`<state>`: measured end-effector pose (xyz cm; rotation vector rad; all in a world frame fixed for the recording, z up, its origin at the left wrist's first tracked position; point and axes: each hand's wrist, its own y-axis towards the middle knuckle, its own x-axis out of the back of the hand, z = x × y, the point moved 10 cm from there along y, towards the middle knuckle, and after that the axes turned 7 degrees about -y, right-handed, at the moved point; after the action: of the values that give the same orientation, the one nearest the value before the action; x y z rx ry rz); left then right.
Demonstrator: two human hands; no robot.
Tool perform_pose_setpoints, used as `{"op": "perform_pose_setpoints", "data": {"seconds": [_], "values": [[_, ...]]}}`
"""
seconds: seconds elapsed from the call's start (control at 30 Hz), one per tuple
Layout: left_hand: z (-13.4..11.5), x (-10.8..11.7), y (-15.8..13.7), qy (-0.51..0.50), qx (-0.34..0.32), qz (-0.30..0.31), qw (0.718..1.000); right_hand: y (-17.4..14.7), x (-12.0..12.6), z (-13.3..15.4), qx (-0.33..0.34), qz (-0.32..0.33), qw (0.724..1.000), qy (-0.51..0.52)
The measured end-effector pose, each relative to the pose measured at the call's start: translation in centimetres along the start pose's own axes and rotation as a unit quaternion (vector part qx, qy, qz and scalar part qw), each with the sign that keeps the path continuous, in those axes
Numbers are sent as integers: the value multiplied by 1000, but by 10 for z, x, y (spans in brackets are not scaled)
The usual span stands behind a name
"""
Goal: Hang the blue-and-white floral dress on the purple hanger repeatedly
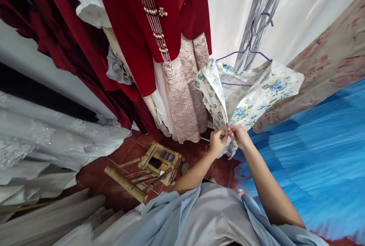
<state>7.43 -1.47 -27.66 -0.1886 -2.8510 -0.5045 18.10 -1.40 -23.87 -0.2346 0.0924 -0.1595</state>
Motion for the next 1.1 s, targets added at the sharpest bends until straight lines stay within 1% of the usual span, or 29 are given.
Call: {"op": "perform_pose_setpoints", "data": {"seconds": [0.1,0.2,0.3,0.43,0.53,0.6,0.67,0.73,0.77,0.8,0.83,0.9,0.93,1.0,1.03,1.07,1.1], "values": [[-1,-16,-1,9,9,39,999,20,7,50,30,-10,999,25],[-5,-27,1,25,0,70,997,46,14,117,71,-22,996,43],[-7,-27,8,57,-11,97,994,74,18,176,98,-22,994,48],[-4,-20,12,88,-25,128,988,103,17,235,153,-19,988,22],[6,-17,7,87,-24,152,984,110,9,256,177,-23,984,21],[16,-11,6,75,-18,154,985,104,5,260,185,-58,981,29],[19,1,11,53,-27,139,989,91,3,259,208,-112,971,35],[9,23,28,17,-52,98,994,77,-1,254,236,-141,961,30],[-2,37,41,-4,-72,71,995,71,-4,251,248,-144,958,24],[-19,51,56,-26,-96,43,994,67,-7,248,259,-145,955,17],[-41,66,74,-44,-126,16,991,62,-8,245,270,-147,952,9],[-100,89,113,-61,-209,-13,976,55,-11,241,293,-155,943,-2],[-133,96,134,-57,-253,-13,966,52,-12,240,303,-158,940,-5],[-196,98,175,-23,-332,19,943,49,-15,238,319,-164,933,-2],[-222,91,195,9,-352,61,934,47,-16,237,326,-168,930,1],[-241,80,211,46,-364,117,923,45,-16,237,334,-173,927,2],[-254,69,225,82,-366,175,910,44,-17,238,342,-178,923,2]]}}
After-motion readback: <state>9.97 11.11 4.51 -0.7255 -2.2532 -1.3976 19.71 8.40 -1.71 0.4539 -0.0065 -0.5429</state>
